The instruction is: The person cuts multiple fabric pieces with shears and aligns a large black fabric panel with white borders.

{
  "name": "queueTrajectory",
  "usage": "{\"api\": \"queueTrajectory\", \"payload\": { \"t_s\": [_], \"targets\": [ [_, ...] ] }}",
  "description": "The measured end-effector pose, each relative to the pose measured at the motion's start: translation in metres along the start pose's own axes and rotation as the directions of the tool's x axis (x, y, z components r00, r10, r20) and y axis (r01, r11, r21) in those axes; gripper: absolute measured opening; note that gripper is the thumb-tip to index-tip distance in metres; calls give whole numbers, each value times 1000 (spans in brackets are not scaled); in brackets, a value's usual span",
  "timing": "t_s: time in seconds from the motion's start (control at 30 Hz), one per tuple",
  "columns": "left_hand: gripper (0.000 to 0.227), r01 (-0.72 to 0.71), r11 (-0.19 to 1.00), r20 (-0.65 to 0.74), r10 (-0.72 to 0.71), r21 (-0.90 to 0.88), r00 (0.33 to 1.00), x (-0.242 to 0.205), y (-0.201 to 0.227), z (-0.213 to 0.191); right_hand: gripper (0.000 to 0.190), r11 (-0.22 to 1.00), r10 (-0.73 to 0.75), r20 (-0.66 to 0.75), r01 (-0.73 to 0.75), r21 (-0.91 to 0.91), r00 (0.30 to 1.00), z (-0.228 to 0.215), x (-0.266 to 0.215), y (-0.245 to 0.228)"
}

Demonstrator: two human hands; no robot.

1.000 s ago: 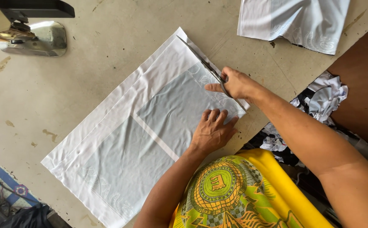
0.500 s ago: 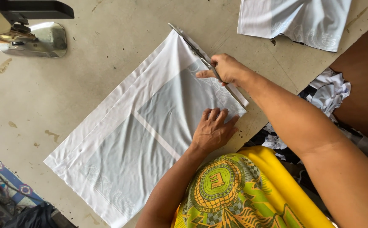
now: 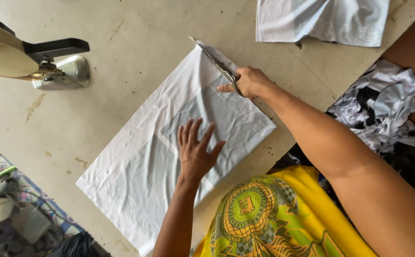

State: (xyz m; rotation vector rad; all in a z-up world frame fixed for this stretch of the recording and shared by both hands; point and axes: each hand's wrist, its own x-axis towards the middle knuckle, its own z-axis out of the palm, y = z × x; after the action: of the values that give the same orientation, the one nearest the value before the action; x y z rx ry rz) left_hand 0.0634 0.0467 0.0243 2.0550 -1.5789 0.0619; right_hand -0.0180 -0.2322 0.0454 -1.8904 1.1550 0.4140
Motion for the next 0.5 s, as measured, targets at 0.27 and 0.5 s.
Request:
{"api": "queueTrajectory", "payload": {
  "t_s": [0.27, 0.5],
  "targets": [
    [78, 107, 987, 333, -142, 123, 932, -29, 7, -16, 58, 993, -62, -87, 70, 92, 994, 10, -15, 30],
    [83, 32, 983, 414, -105, 178, 904, -26, 7, 3, 32, 836, 372, -218, -223, 502, 902, 22, -203, 272]
  ]
}}
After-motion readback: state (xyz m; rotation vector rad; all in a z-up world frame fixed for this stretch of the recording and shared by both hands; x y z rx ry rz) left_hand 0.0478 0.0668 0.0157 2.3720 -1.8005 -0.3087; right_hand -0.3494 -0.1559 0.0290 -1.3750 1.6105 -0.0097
